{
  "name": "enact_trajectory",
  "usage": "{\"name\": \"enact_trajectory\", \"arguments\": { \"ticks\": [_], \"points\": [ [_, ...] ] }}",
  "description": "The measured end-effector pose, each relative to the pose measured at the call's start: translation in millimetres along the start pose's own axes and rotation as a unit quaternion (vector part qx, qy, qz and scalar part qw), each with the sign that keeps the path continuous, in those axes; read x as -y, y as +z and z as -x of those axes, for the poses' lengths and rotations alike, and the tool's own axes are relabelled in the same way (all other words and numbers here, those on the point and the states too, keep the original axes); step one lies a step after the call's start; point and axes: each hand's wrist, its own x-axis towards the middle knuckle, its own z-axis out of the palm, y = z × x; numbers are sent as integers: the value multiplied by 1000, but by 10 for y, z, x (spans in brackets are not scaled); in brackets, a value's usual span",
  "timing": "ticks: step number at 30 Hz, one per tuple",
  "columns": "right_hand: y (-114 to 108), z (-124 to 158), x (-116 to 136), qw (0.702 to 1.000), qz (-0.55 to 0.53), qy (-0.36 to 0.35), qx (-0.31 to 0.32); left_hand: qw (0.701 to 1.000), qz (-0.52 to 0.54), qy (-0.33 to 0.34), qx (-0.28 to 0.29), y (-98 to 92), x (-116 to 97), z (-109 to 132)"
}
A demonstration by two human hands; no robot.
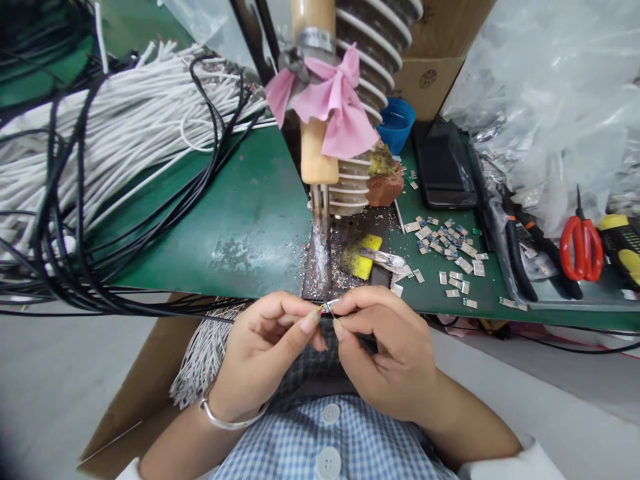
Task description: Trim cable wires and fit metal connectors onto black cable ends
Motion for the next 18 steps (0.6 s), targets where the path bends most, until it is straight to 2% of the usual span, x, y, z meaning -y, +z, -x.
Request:
{"name": "enact_trajectory", "arguments": {
  "ticks": [8,18],
  "points": [
    [-6,-34,4,998,38,-43,-2,983,-128,127,-26,24,-2,-14],
    [-47,-55,-14,999,21,-46,17,996,-69,53,4,-3,-10,0]
  ]
}}
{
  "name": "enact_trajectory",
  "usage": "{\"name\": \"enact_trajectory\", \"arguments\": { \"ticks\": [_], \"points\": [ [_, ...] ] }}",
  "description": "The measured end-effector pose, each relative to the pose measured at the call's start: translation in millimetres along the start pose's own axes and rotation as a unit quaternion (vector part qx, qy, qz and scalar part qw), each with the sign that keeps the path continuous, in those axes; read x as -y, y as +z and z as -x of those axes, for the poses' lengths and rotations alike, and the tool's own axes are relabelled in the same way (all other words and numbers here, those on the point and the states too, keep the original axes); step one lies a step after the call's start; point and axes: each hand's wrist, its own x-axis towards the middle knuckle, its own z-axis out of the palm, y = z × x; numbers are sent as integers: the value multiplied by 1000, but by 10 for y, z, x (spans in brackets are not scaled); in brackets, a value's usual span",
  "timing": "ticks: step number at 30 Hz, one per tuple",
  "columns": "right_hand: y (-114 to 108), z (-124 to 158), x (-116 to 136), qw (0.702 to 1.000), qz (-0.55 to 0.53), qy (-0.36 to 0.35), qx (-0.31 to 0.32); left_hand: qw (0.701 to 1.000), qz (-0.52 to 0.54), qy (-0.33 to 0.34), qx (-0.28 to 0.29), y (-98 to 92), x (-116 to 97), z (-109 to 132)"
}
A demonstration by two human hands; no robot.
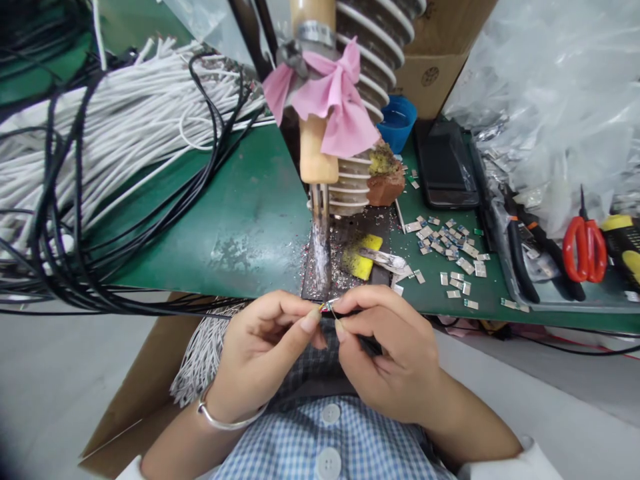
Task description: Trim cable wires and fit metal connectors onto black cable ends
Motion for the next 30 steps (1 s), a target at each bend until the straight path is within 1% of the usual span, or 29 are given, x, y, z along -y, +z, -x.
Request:
{"name": "enact_trajectory", "arguments": {
  "ticks": [4,7,13,18,22,27,30],
  "points": [
    [-21,-6,-33,998,-44,34,23,999,23,-19,30,-35,-5,-12],
    [-29,-21,-35,997,-60,42,30,999,11,-20,30,-40,-13,-17],
    [6,-29,5,1000,-6,19,9,993,-94,64,-20,15,-19,4],
    [28,-21,19,1000,22,-1,-1,972,-183,145,-35,26,12,-14],
    [27,-35,37,999,33,-13,-7,956,-223,184,-52,39,15,-33],
    [10,-28,46,999,33,-12,-7,953,-229,193,-48,46,-14,-33],
    [-6,-10,42,1000,27,-5,-5,958,-228,170,-30,28,-23,-20]
  ]
}}
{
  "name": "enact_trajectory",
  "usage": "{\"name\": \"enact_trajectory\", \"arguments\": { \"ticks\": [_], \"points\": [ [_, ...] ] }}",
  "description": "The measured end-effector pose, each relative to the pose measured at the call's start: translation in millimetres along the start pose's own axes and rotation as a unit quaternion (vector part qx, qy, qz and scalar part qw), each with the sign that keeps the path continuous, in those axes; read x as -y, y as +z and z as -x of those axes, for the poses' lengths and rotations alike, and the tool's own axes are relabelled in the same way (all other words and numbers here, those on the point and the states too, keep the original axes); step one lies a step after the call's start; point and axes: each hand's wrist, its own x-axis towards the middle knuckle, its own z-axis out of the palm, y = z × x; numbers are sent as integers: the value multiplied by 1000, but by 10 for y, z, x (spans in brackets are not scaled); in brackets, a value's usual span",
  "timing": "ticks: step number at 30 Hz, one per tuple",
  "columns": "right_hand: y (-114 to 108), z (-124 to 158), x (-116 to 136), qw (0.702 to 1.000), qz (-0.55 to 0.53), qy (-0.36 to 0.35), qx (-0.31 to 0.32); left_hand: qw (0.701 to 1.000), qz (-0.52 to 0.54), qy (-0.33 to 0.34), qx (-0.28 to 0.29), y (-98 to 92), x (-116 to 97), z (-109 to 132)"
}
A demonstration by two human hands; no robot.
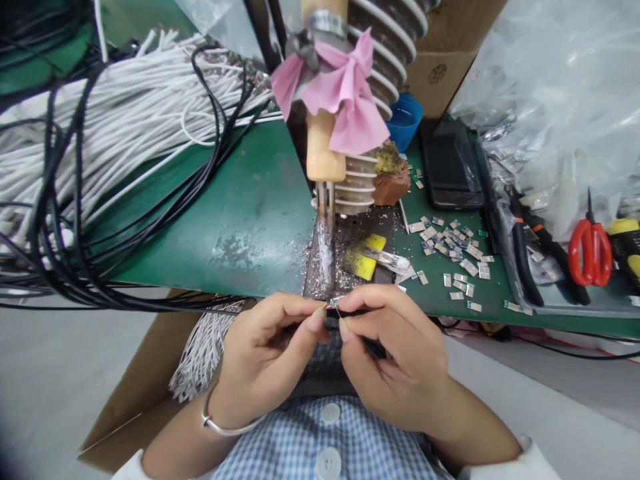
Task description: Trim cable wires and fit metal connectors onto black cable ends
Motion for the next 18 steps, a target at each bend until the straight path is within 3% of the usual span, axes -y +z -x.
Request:
{"name": "enact_trajectory", "arguments": {
  "ticks": [8,13,18],
  "points": [
    [-19,42,-2,999,-30,33,20,998,-4,-51,26,-40,-5,17],
    [-48,61,-35,998,-54,38,-3,993,44,-86,61,-56,-21,26],
    [-55,91,-53,995,-43,43,74,993,48,-65,88,-84,-10,45]
  ]
}}
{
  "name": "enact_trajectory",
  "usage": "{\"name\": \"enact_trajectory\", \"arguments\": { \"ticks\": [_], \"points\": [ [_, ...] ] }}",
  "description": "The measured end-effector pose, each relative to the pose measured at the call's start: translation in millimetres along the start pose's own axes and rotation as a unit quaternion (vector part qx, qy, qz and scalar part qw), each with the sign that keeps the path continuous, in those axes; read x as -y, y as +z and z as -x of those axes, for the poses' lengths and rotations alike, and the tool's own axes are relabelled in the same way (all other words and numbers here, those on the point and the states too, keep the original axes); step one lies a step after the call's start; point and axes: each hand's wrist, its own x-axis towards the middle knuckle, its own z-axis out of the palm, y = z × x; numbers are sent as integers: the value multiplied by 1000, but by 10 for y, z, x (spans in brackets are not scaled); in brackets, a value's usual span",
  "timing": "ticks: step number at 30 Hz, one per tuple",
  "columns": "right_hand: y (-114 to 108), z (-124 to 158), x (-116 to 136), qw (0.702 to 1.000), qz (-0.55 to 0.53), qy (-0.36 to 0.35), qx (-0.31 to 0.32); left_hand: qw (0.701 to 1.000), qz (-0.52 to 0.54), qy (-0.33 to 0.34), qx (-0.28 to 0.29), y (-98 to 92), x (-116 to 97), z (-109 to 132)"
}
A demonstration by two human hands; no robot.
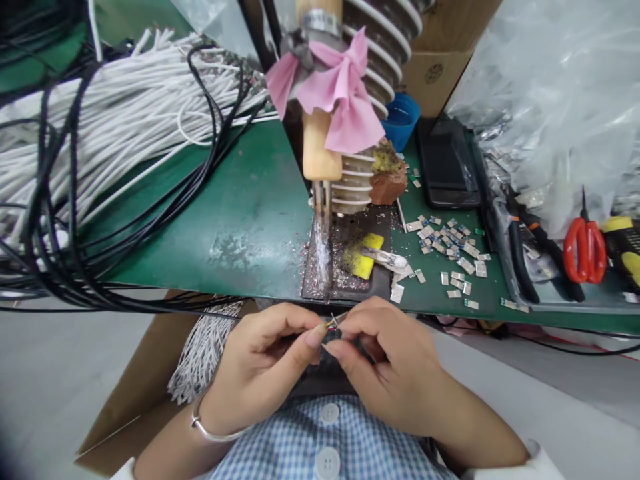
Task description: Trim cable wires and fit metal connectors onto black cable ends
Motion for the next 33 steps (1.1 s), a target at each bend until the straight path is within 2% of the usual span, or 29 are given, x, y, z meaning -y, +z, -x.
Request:
{"name": "enact_trajectory", "arguments": {
  "ticks": [5,11,13,16,18,27,33],
  "points": [
    [1,-38,-9,999,-11,5,34,998,-20,56,23,-35,-2,-1],
    [-55,-46,-17,992,-86,28,87,995,-27,88,45,-58,9,-2],
    [-55,-15,-28,990,-118,45,62,995,-24,84,52,-61,9,2],
    [-21,44,-39,985,-158,66,-37,998,-10,43,53,-61,4,5],
    [21,79,-44,981,-170,61,-72,999,10,9,46,-58,3,5],
    [108,49,-45,996,-36,-48,-65,992,107,-63,8,-46,7,-1],
    [81,-25,7,995,10,-65,-75,989,124,-83,-14,-30,-4,-30]
  ]
}}
